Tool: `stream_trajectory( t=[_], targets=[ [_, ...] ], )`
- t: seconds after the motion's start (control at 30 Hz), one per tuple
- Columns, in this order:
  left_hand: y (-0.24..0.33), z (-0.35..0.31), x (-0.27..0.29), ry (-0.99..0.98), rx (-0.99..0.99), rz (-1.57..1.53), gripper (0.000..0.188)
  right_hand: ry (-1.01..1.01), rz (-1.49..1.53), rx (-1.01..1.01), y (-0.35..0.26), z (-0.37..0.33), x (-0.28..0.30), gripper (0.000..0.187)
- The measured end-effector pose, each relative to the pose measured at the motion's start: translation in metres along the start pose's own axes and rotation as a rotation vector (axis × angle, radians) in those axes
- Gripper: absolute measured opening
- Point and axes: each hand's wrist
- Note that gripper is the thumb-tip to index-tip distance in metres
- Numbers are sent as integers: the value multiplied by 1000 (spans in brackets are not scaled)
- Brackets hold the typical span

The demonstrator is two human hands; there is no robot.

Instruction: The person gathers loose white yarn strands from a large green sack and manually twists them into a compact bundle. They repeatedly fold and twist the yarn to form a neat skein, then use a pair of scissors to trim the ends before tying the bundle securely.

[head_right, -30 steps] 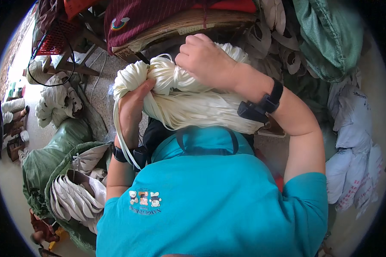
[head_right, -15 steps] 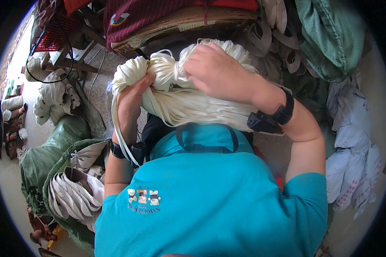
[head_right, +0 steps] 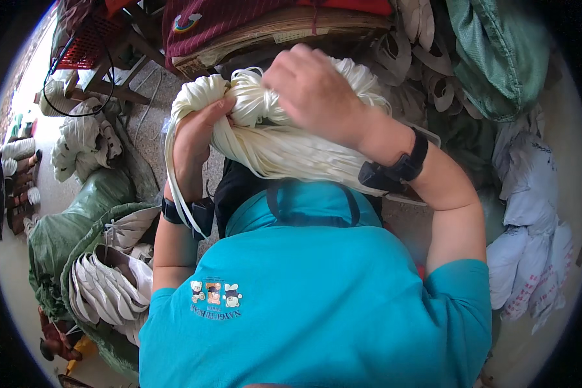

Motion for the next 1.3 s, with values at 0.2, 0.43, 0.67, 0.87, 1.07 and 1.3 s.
stream_trajectory(
  t=[0.2,0.43,0.67,0.87,1.07,1.3],
  targets=[
    [3,12,7,-39,38,-58,24,-143,48,110,1,2,-17,17],
    [-2,15,7,-44,48,-107,23,-258,-22,136,8,10,-15,16],
    [-2,13,8,-34,34,-110,23,-136,152,130,14,-3,-18,16],
    [0,14,7,-6,75,-89,22,-70,3,195,3,3,-11,12],
    [1,14,5,-10,37,-64,23,-115,-265,318,-3,9,-20,4],
    [-1,12,2,15,3,-51,26,-129,-356,283,-3,-4,-23,8]
  ],
)
Point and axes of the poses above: each hand's wrist, its own z-axis towards the middle knuckle, its own x-axis out of the back of the hand, y = z × x, and after that the axes turned 4 degrees about -y, right-handed
